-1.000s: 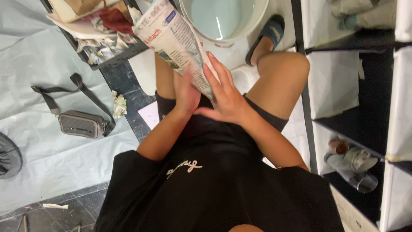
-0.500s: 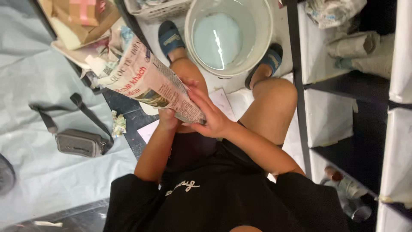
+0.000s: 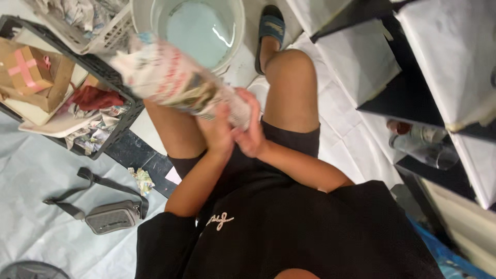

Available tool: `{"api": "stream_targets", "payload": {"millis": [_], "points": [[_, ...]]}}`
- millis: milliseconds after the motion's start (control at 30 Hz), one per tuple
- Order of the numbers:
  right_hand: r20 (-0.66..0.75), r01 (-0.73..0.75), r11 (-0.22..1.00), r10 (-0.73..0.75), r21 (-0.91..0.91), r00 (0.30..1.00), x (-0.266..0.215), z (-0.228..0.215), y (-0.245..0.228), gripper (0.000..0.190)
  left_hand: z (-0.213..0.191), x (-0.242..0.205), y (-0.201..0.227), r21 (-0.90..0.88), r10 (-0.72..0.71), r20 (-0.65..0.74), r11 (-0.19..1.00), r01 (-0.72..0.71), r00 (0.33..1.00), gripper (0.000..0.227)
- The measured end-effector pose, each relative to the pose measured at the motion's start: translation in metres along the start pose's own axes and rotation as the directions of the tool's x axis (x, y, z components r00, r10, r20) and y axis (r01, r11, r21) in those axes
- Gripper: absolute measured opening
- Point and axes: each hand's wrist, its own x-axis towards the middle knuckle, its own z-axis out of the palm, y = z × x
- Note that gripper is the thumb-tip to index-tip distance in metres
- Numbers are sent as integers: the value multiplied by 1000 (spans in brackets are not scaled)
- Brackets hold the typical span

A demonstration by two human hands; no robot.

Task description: The person sits on the floor and repeatedly wraps individual dishes in newspaper. They pick up a dish, wrap it in a sheet of newspaper, and place the wrapped item into a nearby basket. This process is repeated for multiple dishes.

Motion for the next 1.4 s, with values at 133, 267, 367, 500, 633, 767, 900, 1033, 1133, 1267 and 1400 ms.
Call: {"api": "stream_targets", "payload": {"millis": [133, 267, 367, 500, 633, 767, 900, 1033, 1133, 1267, 1400], "points": [[-233, 0, 996, 21, 92, 972, -21, -33, 4, 74, 49, -22, -29, 54, -34, 46, 998, 32, 998, 49], [-249, 8, 978, -60, -206, 967, -30, -64, -7, 65, 66, -18, -30, -32, -181, 208, 981, 192, 961, 48], [-147, 65, 884, -149, -462, 978, -40, -78, -17, 66, 70, -11, -27, -122, -321, 346, 916, 381, 882, 52], [-152, 149, 776, -300, -613, 942, -55, -100, -19, 74, 79, -26, -36, -148, -535, 372, 772, 618, 758, 52], [-253, 74, 771, -296, -632, 921, -80, -122, -8, 75, 97, -48, -60, -158, -491, 443, 781, 604, 750, 49], [-565, -56, 937, -160, -346, 809, -109, -151, 9, 72, 126, -69, -84, -15, -424, 594, 843, 537, 683, 51], [-762, 57, 989, 68, 137, 644, -109, -223, 18, 69, 131, -73, -82, 230, -348, 785, 932, 281, 512, 62], [-824, -261, 959, 56, -114, 564, -95, -312, 28, 54, 118, -63, -69, 153, -332, 852, 897, 414, 405, 49], [-775, -491, 700, -141, -518, 616, -89, -368, 51, 55, 117, -60, -65, 126, -296, 875, 904, 410, 384, 45], [-463, -488, 51, -415, -871, 783, -67, -424, 101, 47, 119, -60, -64, 184, -306, 890, 920, 347, 339, 43], [-644, -625, -155, 207, -765, 737, -31, -475, 131, 42, 119, -60, -65, 151, -270, 901, 928, 339, 338, 41]]}}
